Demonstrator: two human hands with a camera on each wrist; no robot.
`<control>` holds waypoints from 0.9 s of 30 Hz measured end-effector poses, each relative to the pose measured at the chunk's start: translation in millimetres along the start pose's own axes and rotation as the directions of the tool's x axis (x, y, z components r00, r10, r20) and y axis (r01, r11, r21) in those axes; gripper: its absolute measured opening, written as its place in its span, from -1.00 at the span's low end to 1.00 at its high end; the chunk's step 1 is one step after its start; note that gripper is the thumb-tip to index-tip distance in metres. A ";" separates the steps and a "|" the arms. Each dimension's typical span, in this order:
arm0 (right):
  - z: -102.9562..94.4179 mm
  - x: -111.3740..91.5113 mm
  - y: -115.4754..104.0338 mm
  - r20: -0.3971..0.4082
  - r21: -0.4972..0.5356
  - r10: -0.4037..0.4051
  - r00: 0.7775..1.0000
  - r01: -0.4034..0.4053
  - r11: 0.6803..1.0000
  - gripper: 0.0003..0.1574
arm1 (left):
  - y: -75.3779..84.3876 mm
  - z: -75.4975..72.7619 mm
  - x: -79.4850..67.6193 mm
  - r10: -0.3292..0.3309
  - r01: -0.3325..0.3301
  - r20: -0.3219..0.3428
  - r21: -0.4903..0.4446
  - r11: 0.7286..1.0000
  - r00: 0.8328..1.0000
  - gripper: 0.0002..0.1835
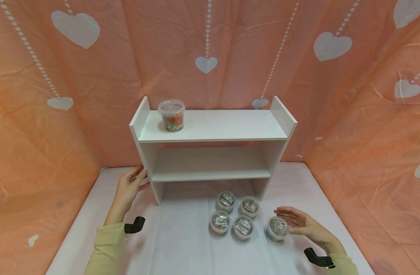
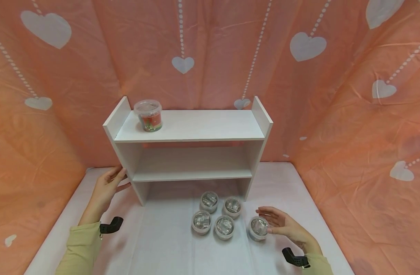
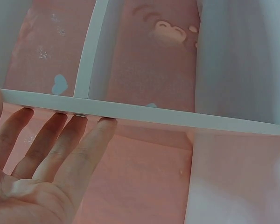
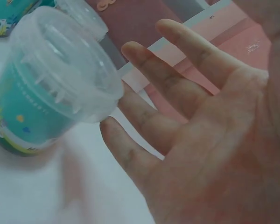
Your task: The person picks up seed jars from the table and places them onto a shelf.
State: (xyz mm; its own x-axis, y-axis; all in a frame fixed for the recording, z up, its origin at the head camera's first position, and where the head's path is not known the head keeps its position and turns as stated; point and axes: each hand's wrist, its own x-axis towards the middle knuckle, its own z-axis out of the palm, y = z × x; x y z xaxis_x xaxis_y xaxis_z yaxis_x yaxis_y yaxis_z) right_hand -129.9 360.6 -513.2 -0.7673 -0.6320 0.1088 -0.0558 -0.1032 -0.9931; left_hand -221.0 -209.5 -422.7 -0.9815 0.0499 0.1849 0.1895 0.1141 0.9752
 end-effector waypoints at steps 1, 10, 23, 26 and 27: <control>0.2 -0.1 1.4 0.000 0.007 0.006 1.000 -0.006 1.000 -0.23 | 0.0 0.0 -0.1 -0.002 0.002 0.000 0.001 1.000 1.000 -0.38; 3.5 0.7 12.7 0.034 0.030 -0.004 0.999 0.003 1.000 -0.17 | 0.4 0.1 -0.5 -0.004 0.004 -0.002 0.003 1.000 1.000 -0.39; 7.0 -0.6 24.6 0.006 0.005 0.059 0.998 -0.059 0.998 -0.08 | 0.6 0.1 -0.4 0.004 -0.004 -0.004 -0.002 1.000 1.000 -0.39; 7.7 -1.0 27.1 0.001 0.003 0.088 0.996 -0.088 0.996 -0.07 | -0.1 0.0 -0.7 0.002 -0.002 -0.005 0.002 1.000 1.000 -0.39; 8.1 -0.9 27.6 -0.007 0.003 0.102 0.995 -0.102 0.995 -0.06 | -0.3 0.0 -0.8 0.003 -0.003 -0.004 0.002 1.000 1.000 -0.39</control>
State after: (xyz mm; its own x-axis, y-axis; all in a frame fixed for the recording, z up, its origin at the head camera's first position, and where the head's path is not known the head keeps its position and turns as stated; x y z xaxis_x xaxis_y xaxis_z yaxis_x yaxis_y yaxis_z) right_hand -125.6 352.1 -540.3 -0.7731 -0.6342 0.0068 0.0242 -0.0403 -0.9989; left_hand -220.3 -209.5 -423.1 -0.9811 0.0461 0.1880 0.1922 0.1156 0.9745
